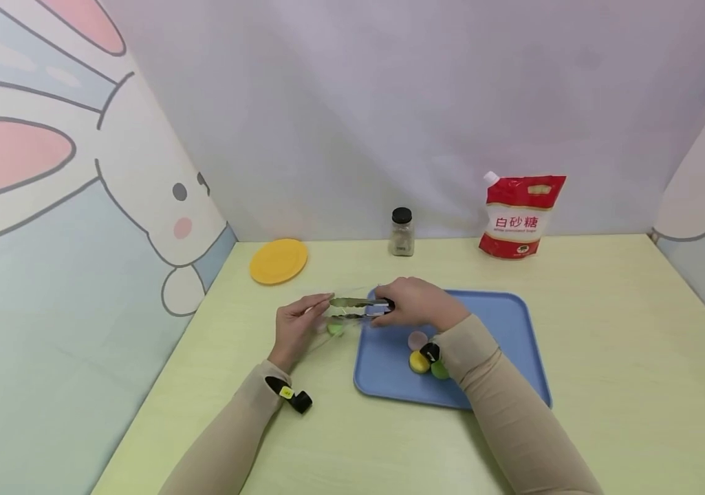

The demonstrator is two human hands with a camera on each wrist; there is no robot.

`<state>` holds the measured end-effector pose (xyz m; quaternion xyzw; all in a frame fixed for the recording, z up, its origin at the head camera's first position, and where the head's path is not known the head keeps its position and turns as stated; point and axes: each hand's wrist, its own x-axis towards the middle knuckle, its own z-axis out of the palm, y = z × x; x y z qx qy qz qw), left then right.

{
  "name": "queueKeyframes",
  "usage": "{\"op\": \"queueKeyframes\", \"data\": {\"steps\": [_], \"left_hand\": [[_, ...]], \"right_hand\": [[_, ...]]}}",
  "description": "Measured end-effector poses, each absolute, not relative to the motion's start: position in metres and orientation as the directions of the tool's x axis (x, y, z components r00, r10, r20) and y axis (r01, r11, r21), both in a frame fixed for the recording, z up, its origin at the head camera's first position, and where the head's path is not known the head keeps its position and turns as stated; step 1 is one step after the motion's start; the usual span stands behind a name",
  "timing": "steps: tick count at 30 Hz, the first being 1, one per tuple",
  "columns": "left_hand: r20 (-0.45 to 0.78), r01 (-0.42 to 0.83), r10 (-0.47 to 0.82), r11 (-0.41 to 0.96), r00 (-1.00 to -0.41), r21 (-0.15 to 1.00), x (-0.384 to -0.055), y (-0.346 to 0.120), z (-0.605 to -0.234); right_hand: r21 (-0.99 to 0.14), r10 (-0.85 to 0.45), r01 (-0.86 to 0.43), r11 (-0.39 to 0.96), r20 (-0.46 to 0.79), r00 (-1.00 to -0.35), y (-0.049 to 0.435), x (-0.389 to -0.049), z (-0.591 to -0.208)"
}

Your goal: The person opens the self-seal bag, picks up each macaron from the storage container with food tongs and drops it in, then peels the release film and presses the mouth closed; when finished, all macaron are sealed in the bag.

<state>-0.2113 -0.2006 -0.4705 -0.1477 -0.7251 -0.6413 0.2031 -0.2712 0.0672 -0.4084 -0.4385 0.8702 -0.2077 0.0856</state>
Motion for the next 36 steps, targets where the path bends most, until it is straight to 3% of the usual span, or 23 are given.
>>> {"op": "queueKeyframes", "data": {"steps": [10,21,27,36], "left_hand": [[0.46,0.448,-0.065,0.144,-0.885,0.882,-0.22,-0.204,-0.477],[0.439,0.428,-0.059,0.142,-0.896,0.892,-0.225,-0.208,-0.49],[0.432,0.422,-0.048,0.146,-0.9,0.895,-0.225,-0.21,-0.487],[0.417,0.409,-0.04,0.139,-0.908,0.902,-0.224,-0.21,-0.492]], "right_hand": [[-0.365,-0.721,-0.669,0.647,-0.008,-0.693,0.096,-0.265,-0.395],[-0.342,-0.53,-0.494,0.8,-0.016,-0.848,0.209,-0.231,-0.401],[-0.314,-0.487,-0.469,0.825,0.023,-0.873,0.247,-0.206,-0.421],[-0.279,-0.434,-0.447,0.85,0.112,-0.894,0.246,-0.17,-0.45]]}}
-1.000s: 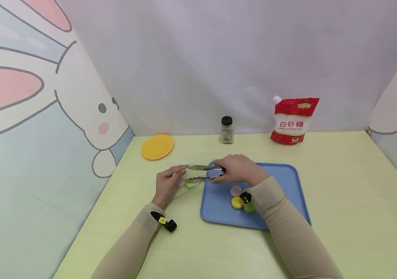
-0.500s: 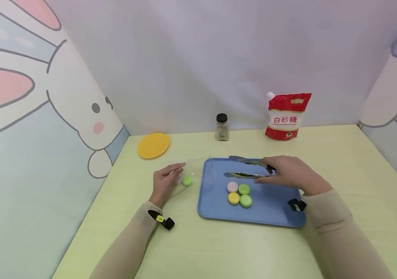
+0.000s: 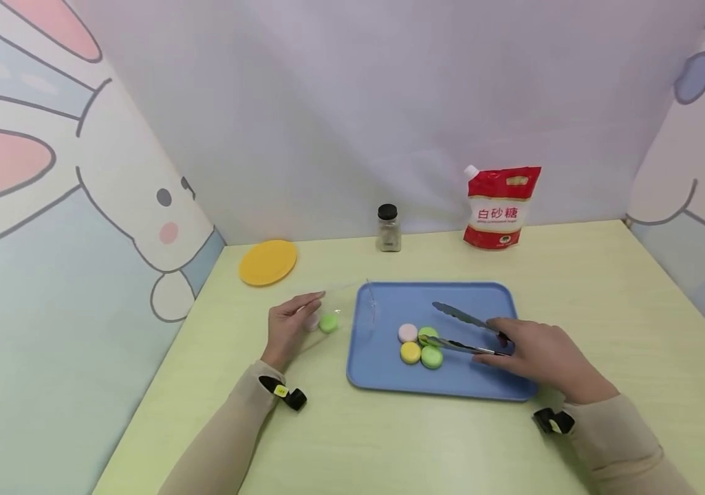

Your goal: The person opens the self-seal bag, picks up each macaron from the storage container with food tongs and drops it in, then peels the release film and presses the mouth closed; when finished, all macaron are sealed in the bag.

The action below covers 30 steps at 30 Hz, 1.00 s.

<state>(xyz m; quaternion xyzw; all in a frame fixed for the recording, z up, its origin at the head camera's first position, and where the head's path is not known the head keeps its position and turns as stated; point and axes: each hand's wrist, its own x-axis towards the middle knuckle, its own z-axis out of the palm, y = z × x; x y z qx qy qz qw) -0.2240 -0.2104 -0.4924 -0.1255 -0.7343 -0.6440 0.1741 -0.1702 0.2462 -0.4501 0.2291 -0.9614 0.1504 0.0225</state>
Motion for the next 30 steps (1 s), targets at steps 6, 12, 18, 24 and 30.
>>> {"op": "queueKeyframes", "data": {"steps": [6,12,18,24,30], "left_hand": [[0.439,0.43,-0.039,0.146,-0.898,0.891,-0.223,-0.211,-0.489],[0.404,0.394,-0.042,0.145,-0.914,0.907,-0.222,-0.21,-0.489],[0.407,0.398,-0.032,0.15,-0.913,0.905,-0.221,-0.21,-0.49],[0.416,0.407,-0.03,0.148,-0.909,0.901,-0.222,-0.211,-0.492],[0.427,0.419,-0.031,0.143,-0.904,0.897,-0.223,-0.21,-0.494]], "right_hand": [[-0.279,-0.418,-0.448,0.85,0.161,-0.894,0.244,-0.169,-0.459],[-0.282,-0.419,-0.443,0.851,0.143,-0.897,0.243,-0.167,-0.463],[-0.278,-0.401,-0.423,0.863,0.132,-0.906,0.241,-0.163,-0.465],[-0.265,-0.385,-0.397,0.879,0.1,-0.918,0.241,-0.163,-0.466],[-0.236,-0.407,-0.428,0.872,0.137,-0.903,0.242,-0.165,-0.468]]}}
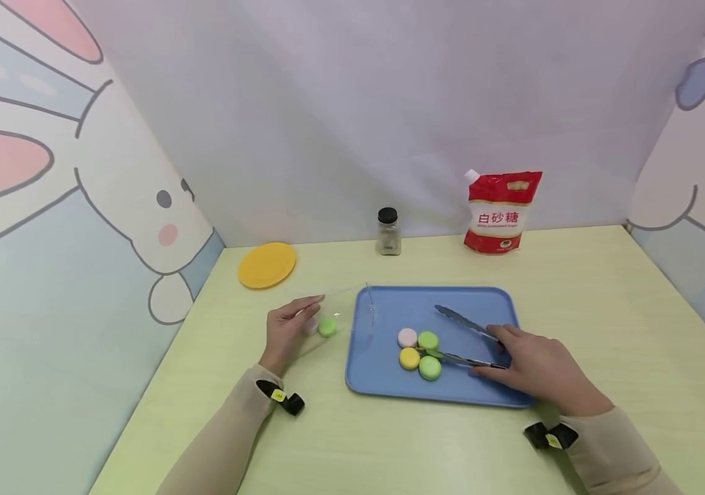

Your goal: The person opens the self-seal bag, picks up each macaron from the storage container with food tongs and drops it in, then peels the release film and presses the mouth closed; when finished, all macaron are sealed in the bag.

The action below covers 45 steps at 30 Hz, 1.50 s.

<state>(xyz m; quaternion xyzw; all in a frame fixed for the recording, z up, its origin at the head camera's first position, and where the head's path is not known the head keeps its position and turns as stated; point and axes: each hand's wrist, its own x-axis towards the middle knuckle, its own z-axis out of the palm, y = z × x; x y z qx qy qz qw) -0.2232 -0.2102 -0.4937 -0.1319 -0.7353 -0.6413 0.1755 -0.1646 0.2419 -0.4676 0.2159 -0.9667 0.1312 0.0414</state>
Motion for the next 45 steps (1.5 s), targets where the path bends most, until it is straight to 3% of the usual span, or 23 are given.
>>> {"op": "queueKeyframes", "data": {"steps": [10,22,31,38,45], "left_hand": [[0.432,0.425,-0.035,0.132,-0.901,0.896,-0.223,-0.21,-0.493],[0.427,0.419,-0.046,0.125,-0.903,0.899,-0.223,-0.208,-0.495],[0.417,0.407,-0.055,0.139,-0.907,0.903,-0.222,-0.211,-0.492],[0.445,0.434,-0.069,0.134,-0.893,0.891,-0.223,-0.209,-0.493],[0.462,0.451,-0.06,0.145,-0.885,0.881,-0.224,-0.208,-0.495]], "right_hand": [[-0.181,-0.413,-0.47,0.864,0.278,-0.867,0.242,-0.165,-0.468],[-0.182,-0.468,-0.518,0.836,0.257,-0.845,0.23,-0.174,-0.447],[-0.204,-0.588,-0.624,0.754,0.211,-0.781,0.17,-0.201,-0.419],[-0.281,-0.665,-0.655,0.701,0.075,-0.743,0.11,-0.231,-0.409],[-0.307,-0.701,-0.686,0.66,0.078,-0.709,0.078,-0.242,-0.403]]}}
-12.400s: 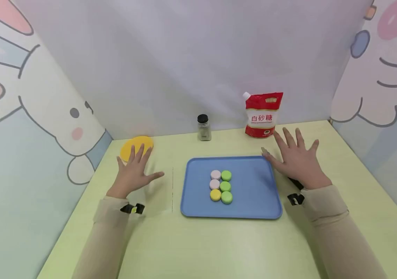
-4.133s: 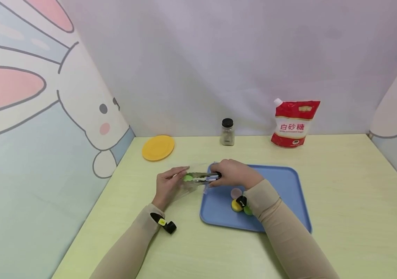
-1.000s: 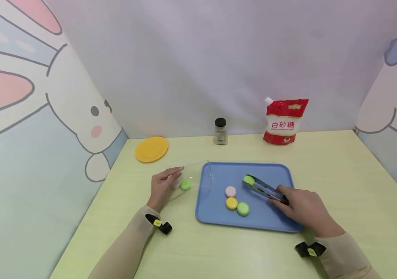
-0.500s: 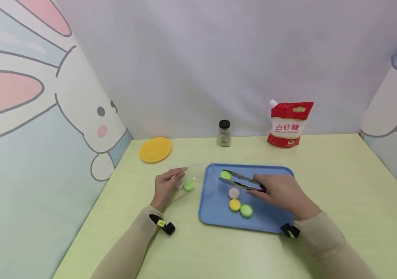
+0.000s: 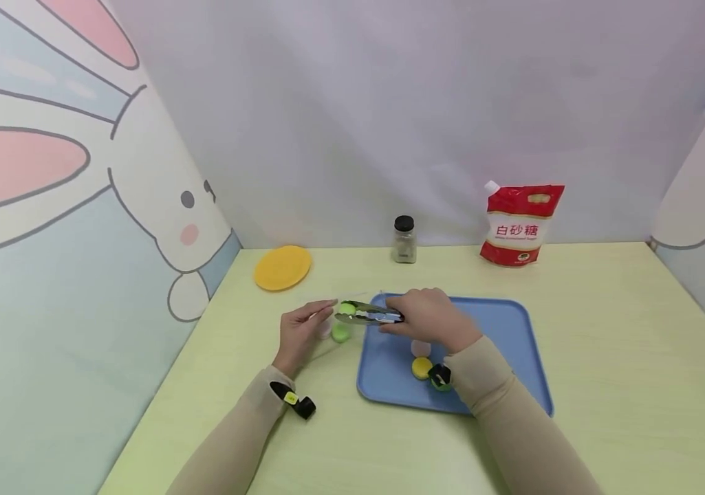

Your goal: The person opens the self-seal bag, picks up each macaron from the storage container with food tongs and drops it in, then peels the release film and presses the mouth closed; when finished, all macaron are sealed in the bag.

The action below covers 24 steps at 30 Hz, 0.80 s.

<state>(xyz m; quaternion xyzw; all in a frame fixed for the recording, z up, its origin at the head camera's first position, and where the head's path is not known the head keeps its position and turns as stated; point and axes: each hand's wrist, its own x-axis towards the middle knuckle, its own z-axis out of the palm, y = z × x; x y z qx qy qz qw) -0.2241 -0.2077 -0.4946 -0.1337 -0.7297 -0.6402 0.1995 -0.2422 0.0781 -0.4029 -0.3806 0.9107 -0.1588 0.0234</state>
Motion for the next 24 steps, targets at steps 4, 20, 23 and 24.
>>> {"op": "queueKeyframes", "data": {"steps": [4,20,23,24], "left_hand": [[0.473,0.465,-0.05,0.126,-0.879,0.876,-0.225,-0.209,-0.492],[0.472,0.466,-0.068,0.091,-0.879,0.88,-0.217,-0.208,-0.492],[0.465,0.458,-0.071,0.094,-0.883,0.884,-0.218,-0.207,-0.491],[0.462,0.455,-0.072,0.096,-0.884,0.885,-0.219,-0.207,-0.491]], "right_hand": [[-0.31,-0.735,-0.722,0.618,0.097,-0.671,0.064,-0.243,-0.406],[-0.242,-0.804,-0.801,0.548,0.112,-0.584,0.049,-0.235,-0.421],[-0.223,-0.81,-0.813,0.537,0.13,-0.571,0.048,-0.235,-0.422],[-0.219,-0.811,-0.815,0.536,0.134,-0.569,0.047,-0.235,-0.423]]}}
